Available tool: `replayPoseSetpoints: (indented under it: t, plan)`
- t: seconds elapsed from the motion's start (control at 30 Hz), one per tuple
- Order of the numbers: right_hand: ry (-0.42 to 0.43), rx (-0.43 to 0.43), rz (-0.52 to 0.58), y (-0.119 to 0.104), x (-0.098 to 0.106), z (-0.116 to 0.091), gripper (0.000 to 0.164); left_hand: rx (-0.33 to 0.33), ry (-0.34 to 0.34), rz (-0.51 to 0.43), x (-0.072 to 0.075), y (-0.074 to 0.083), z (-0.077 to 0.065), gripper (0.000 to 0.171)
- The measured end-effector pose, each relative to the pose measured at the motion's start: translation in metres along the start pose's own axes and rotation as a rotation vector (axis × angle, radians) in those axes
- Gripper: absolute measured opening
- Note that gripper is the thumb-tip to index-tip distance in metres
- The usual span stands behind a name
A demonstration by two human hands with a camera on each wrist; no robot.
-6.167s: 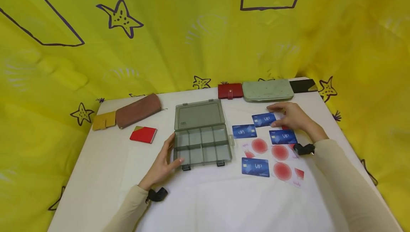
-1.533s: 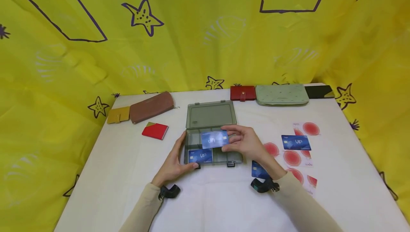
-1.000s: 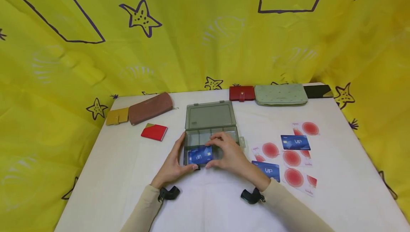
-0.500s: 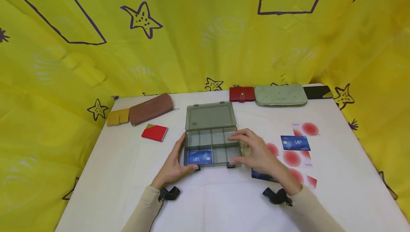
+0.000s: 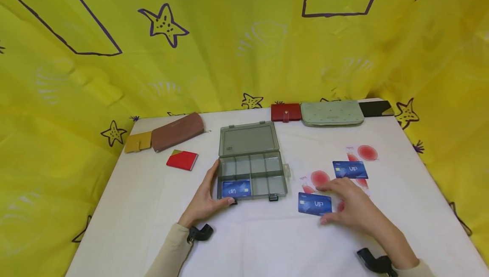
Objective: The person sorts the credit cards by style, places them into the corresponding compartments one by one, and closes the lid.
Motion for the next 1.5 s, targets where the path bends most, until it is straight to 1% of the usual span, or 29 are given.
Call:
replayPoseSetpoints:
  t: [0.17,0.3,0.4,0.5,0.57,0.63,0.7,0.77,0.83,0.87,0.93,1.07,1.2,1.27,1.33,1.4,1.5]
  plan:
    - [-0.018,0.0,-0.095,0.0,-0.009,-0.006,0.065,-0.011,0.003,-0.015,0.002,0.0,0.0,0.124]
    - [-0.037,0.005,-0.09,-0.001,-0.012,-0.005,0.061,-0.01,0.004,-0.027,0.002,0.0,0.0,0.123]
    - [-0.045,0.007,-0.068,0.001,-0.012,-0.003,0.061,-0.013,0.001,-0.027,0.002,0.001,0.0,0.123]
    - [-0.056,0.003,-0.016,0.001,-0.013,-0.002,0.062,-0.011,-0.003,-0.032,0.002,0.002,0.0,0.122]
    - [-0.079,-0.021,0.014,0.002,-0.016,-0.003,0.061,-0.011,-0.004,-0.032,0.002,0.001,-0.001,0.122]
    - [-0.1,-0.032,0.05,0.001,-0.018,-0.003,0.059,-0.006,-0.005,-0.029,0.002,0.001,-0.001,0.122]
    - [-0.11,-0.032,0.076,0.0,-0.018,-0.004,0.053,-0.008,-0.004,-0.026,0.002,0.001,-0.002,0.122]
    - [-0.084,-0.011,0.118,-0.002,-0.015,-0.004,0.044,-0.004,-0.003,-0.02,0.002,0.0,-0.002,0.123]
    - [-0.031,0.039,0.152,-0.006,-0.011,-0.003,0.038,0.004,-0.002,-0.017,0.003,-0.001,-0.002,0.123]
    - [0.004,0.056,0.165,-0.007,-0.007,-0.003,0.037,0.009,-0.001,-0.018,0.003,-0.001,-0.002,0.123]
    - [0.06,0.071,0.23,-0.011,-0.002,-0.001,0.038,0.018,-0.001,-0.017,0.003,-0.001,-0.002,0.123]
    - [0.161,0.072,0.349,-0.016,0.007,0.009,0.043,0.005,-0.005,-0.026,0.003,0.0,-0.001,0.122]
    - [0.241,0.052,0.464,-0.024,0.006,0.025,0.043,-0.001,-0.009,-0.036,0.004,0.0,-0.002,0.122]
    - [0.245,0.015,0.541,-0.029,0.002,0.034,0.041,-0.001,-0.008,-0.035,0.004,0.0,-0.002,0.122]
    - [0.226,-0.029,0.63,-0.035,-0.003,0.043,0.044,-0.001,-0.008,-0.031,0.004,0.0,-0.001,0.122]
    - [0.185,-0.07,0.712,-0.041,-0.01,0.052,0.05,-0.006,-0.01,-0.023,0.004,0.001,-0.001,0.122]
    - [0.118,-0.076,0.798,-0.053,-0.023,0.065,0.062,-0.009,-0.011,-0.01,0.004,0.002,-0.001,0.122]
Point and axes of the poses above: each hand's wrist, its own z-axis towards the middle knuckle, its own x-axis out of the back of the hand, y = z × x, the point moved 6 cm from there along z, towards the middle knuckle, and after that the axes turned 12 degrees about y, right-handed, at the moved point
